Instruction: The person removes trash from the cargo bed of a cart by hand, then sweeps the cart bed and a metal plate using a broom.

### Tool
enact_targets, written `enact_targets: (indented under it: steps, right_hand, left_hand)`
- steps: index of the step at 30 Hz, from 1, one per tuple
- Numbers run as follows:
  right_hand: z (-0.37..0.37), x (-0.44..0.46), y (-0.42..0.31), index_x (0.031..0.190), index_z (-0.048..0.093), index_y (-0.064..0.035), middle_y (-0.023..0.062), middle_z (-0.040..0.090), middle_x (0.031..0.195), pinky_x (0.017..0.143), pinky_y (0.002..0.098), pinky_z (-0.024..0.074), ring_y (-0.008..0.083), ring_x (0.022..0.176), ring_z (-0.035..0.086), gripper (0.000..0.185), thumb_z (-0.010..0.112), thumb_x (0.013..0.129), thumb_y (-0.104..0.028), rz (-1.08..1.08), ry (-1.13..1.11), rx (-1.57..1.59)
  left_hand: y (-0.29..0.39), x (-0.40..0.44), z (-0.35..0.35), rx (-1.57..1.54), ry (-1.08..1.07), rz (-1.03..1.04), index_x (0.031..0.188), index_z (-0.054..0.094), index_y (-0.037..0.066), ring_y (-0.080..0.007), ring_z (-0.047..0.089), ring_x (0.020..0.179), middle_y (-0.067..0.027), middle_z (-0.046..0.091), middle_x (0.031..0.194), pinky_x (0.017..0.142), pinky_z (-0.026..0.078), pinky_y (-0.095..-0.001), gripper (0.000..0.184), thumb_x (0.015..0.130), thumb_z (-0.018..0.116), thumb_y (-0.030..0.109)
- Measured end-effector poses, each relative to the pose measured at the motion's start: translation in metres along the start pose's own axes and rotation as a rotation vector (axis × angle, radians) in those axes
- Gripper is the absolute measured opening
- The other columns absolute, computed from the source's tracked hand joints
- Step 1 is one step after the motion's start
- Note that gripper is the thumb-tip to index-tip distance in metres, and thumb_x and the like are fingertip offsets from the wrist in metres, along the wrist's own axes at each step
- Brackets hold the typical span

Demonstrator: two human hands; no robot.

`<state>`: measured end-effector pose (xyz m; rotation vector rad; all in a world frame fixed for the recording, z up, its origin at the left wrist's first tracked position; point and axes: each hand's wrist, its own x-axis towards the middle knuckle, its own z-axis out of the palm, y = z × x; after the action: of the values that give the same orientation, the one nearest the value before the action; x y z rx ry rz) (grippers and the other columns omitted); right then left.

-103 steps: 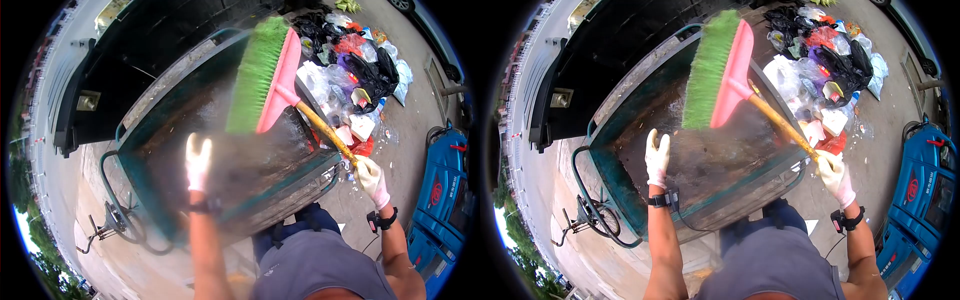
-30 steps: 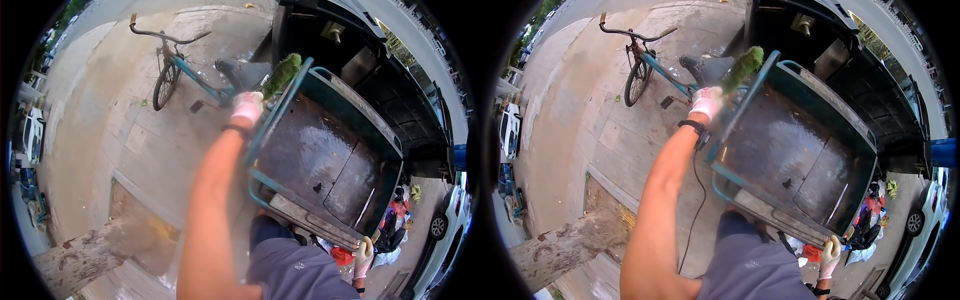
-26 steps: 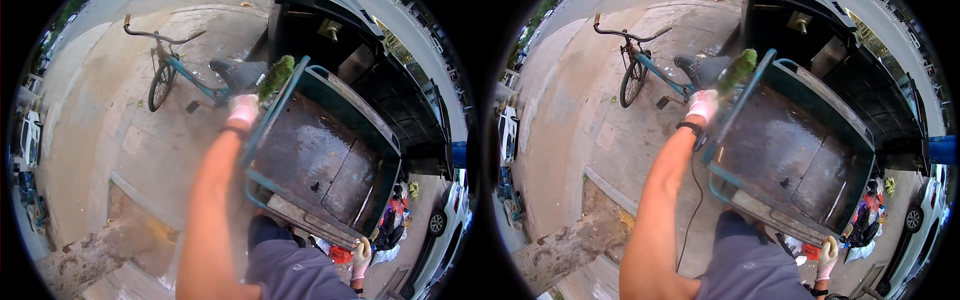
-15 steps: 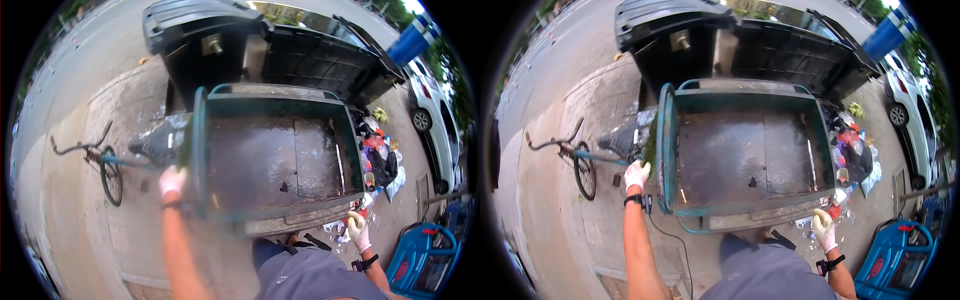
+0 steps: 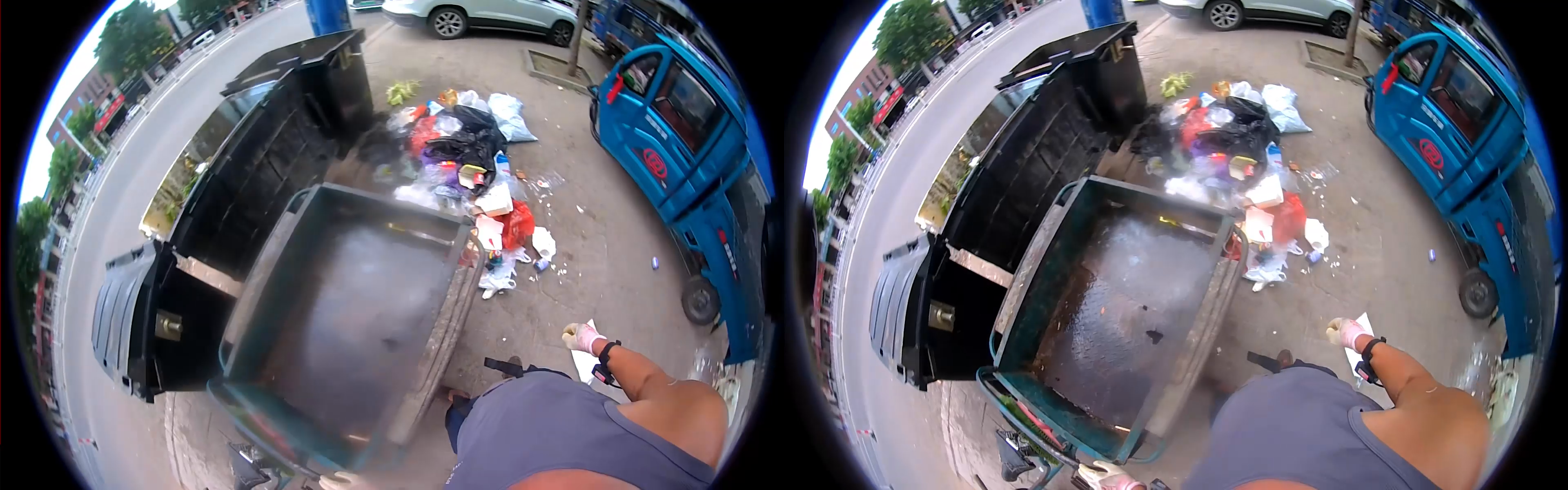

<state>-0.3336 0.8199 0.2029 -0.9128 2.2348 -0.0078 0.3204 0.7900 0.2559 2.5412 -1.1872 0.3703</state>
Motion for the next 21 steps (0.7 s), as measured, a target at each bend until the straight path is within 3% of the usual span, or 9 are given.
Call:
enact_targets:
  steps: [2, 4, 6, 8, 10, 11, 14, 18, 21]
  right_hand:
    - [0.021, 0.004, 0.105, 0.116, 0.075, -0.0084, 0.0182, 0.075, 0.116, 0.098, 0.0401, 0.0533, 0.0316, 0.112, 0.071, 0.04, 0.065, 0.086, -0.033, 0.176, -0.098, -0.039]
    - [0.054, -0.005, 0.198, 0.11, 0.077, -0.0069, 0.0192, 0.076, 0.11, 0.094, 0.0409, 0.0547, 0.0319, 0.106, 0.072, 0.039, 0.066, 0.084, -0.033, 0.332, -0.123, -0.006]
    - [0.088, -0.022, 0.268, 0.112, 0.076, -0.007, 0.0166, 0.077, 0.108, 0.088, 0.0417, 0.0569, 0.0343, 0.1, 0.073, 0.041, 0.067, 0.084, -0.035, 0.434, -0.126, 0.063]
    - [0.118, -0.045, 0.322, 0.111, 0.075, -0.0068, 0.0184, 0.076, 0.103, 0.086, 0.0421, 0.0571, 0.0323, 0.097, 0.074, 0.041, 0.065, 0.084, -0.036, 0.415, -0.083, 0.122]
    - [0.172, -0.063, 0.39, 0.113, 0.076, -0.0106, 0.016, 0.076, 0.112, 0.089, 0.0457, 0.0571, 0.0346, 0.105, 0.073, 0.036, 0.064, 0.088, -0.034, 0.262, -0.165, -0.089]
    - [0.176, -0.074, 0.39, 0.113, 0.077, -0.012, 0.0122, 0.076, 0.114, 0.089, 0.0472, 0.0575, 0.0317, 0.106, 0.073, 0.031, 0.062, 0.09, -0.028, 0.265, -0.161, -0.098]
    - [0.192, -0.111, 0.396, 0.112, 0.078, -0.014, 0.0077, 0.077, 0.116, 0.087, 0.0489, 0.0578, 0.0292, 0.106, 0.073, 0.028, 0.061, 0.092, -0.023, 0.377, -0.125, 0.047]
    - [0.299, -0.118, 0.466, 0.111, 0.079, -0.0159, 0.0079, 0.077, 0.116, 0.085, 0.0487, 0.0576, 0.0294, 0.103, 0.073, 0.027, 0.061, 0.092, -0.024, 0.262, -0.242, -0.149]
    - [0.33, -0.133, 0.451, 0.113, 0.078, -0.0149, 0.0098, 0.076, 0.116, 0.086, 0.0497, 0.0567, 0.0323, 0.104, 0.072, 0.034, 0.058, 0.094, -0.035, 0.558, 0.011, 0.277]
  left_hand:
    - [0.026, -0.03, 0.025, -0.029, 0.036, 0.235, 0.122, 0.066, -0.006, -0.0415, 0.067, 0.111, -0.025, 0.07, 0.119, 0.1, 0.054, -0.0463, 0.04, 0.095, 0.066, 0.024]
    - [0.04, -0.051, 0.07, -0.113, -0.099, 0.292, 0.138, 0.059, -0.005, -0.039, 0.059, 0.129, -0.0248, 0.061, 0.139, 0.11, 0.046, -0.0455, 0.048, 0.098, 0.061, 0.023]
    - [0.094, -0.072, 0.064, -0.123, -0.216, 0.353, 0.139, 0.057, -0.005, -0.0382, 0.056, 0.133, -0.0238, 0.06, 0.141, 0.112, 0.045, -0.0457, 0.048, 0.098, 0.06, 0.021]
    - [0.128, -0.092, 0.073, -0.128, -0.259, 0.462, 0.139, 0.057, -0.004, -0.0375, 0.055, 0.134, -0.022, 0.059, 0.142, 0.112, 0.045, -0.0447, 0.05, 0.097, 0.062, 0.022]
    - [0.164, -0.113, 0.081, -0.231, -0.347, 0.439, 0.141, 0.057, -0.002, -0.0362, 0.053, 0.137, -0.0197, 0.059, 0.144, 0.113, 0.044, -0.0425, 0.052, 0.095, 0.066, 0.021]
    - [0.198, -0.128, 0.052, -0.212, -0.215, 0.667, 0.126, 0.065, -0.007, -0.0402, 0.066, 0.117, -0.0258, 0.068, 0.125, 0.104, 0.052, -0.0453, 0.046, 0.095, 0.068, 0.026]
    - [0.25, -0.163, 0.075, -0.21, -0.329, 0.748, 0.131, 0.063, -0.006, -0.0384, 0.065, 0.12, -0.0251, 0.067, 0.129, 0.106, 0.051, -0.0443, 0.057, 0.091, 0.074, 0.033]
    - [0.35, -0.228, 0.08, -0.28, -0.375, 0.935, 0.118, 0.062, -0.003, -0.0353, 0.064, 0.104, -0.0209, 0.065, 0.115, 0.093, 0.05, -0.0432, 0.04, 0.093, 0.068, 0.028]
    - [0.419, -0.272, 0.098, -0.321, -0.328, 1.063, 0.109, 0.061, -0.001, -0.0331, 0.062, 0.093, -0.0178, 0.064, 0.105, 0.083, 0.05, -0.0425, 0.029, 0.095, 0.063, 0.024]
